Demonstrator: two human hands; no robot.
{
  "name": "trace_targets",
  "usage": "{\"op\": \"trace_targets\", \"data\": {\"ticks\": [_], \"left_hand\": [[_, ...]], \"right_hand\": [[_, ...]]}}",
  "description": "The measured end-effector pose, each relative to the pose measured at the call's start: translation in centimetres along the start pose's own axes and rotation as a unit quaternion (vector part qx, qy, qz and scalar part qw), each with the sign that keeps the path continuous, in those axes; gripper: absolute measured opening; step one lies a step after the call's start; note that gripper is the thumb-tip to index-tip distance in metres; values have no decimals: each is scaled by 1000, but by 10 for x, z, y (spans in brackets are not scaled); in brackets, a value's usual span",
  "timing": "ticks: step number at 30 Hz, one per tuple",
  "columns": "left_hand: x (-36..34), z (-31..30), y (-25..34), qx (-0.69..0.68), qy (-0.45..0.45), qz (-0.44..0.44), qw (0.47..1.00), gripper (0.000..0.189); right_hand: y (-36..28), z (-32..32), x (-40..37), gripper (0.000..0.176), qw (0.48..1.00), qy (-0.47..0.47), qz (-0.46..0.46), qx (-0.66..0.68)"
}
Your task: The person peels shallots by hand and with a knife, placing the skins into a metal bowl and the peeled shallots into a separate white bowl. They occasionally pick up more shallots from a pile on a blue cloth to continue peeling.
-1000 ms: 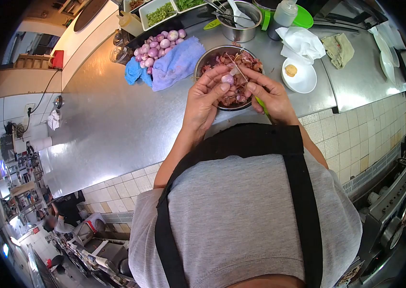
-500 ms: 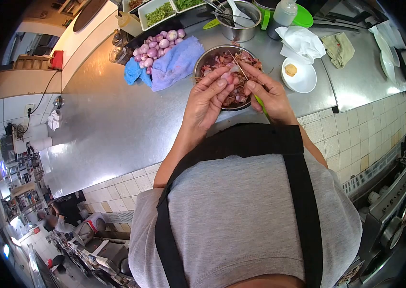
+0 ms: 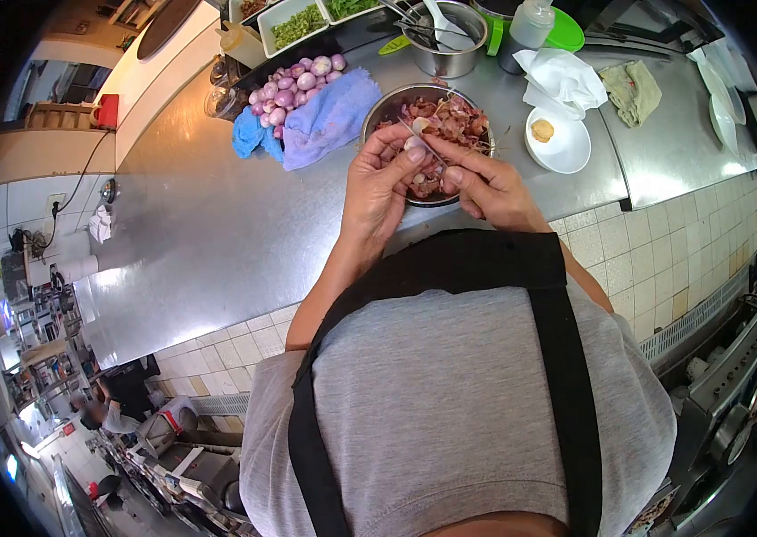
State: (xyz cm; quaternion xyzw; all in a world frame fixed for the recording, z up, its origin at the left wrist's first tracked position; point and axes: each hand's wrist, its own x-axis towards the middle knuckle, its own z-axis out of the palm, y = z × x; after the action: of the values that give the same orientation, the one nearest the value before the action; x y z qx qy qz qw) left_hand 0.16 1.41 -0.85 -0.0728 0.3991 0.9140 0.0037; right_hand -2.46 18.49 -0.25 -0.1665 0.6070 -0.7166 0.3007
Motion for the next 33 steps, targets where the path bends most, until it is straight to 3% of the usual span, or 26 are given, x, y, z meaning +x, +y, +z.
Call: {"op": "trace_targets", "data": {"ticks": [4, 16, 20, 23, 25, 28, 33], "left_hand": [[-1, -1, 0, -7, -17, -14, 1000, 24], [-2, 3, -1, -1, 13, -10, 1000, 21], [-3, 1, -2, 6, -1, -5, 1000, 20], [-4, 3, -1, 3, -8, -7, 1000, 20], [-3, 4, 1, 1, -8, -12, 1000, 19], [-3, 5, 2, 1, -3, -18, 1000, 18], [-2, 4, -1, 19, 11, -3, 1000, 19]], "right_hand": [[-3, -8, 1, 40, 984, -4, 56, 171], [-6, -1, -4, 42, 1000, -10, -4, 15], [5, 1, 1, 40, 986, 30, -106, -123], [2, -2, 0, 39, 998, 22, -52, -26], [0, -8, 0, 39, 991, -2, 34, 130], [0, -10, 0, 39, 989, 3, 33, 143], [-5, -1, -4, 41, 1000, -3, 8, 22]]}}
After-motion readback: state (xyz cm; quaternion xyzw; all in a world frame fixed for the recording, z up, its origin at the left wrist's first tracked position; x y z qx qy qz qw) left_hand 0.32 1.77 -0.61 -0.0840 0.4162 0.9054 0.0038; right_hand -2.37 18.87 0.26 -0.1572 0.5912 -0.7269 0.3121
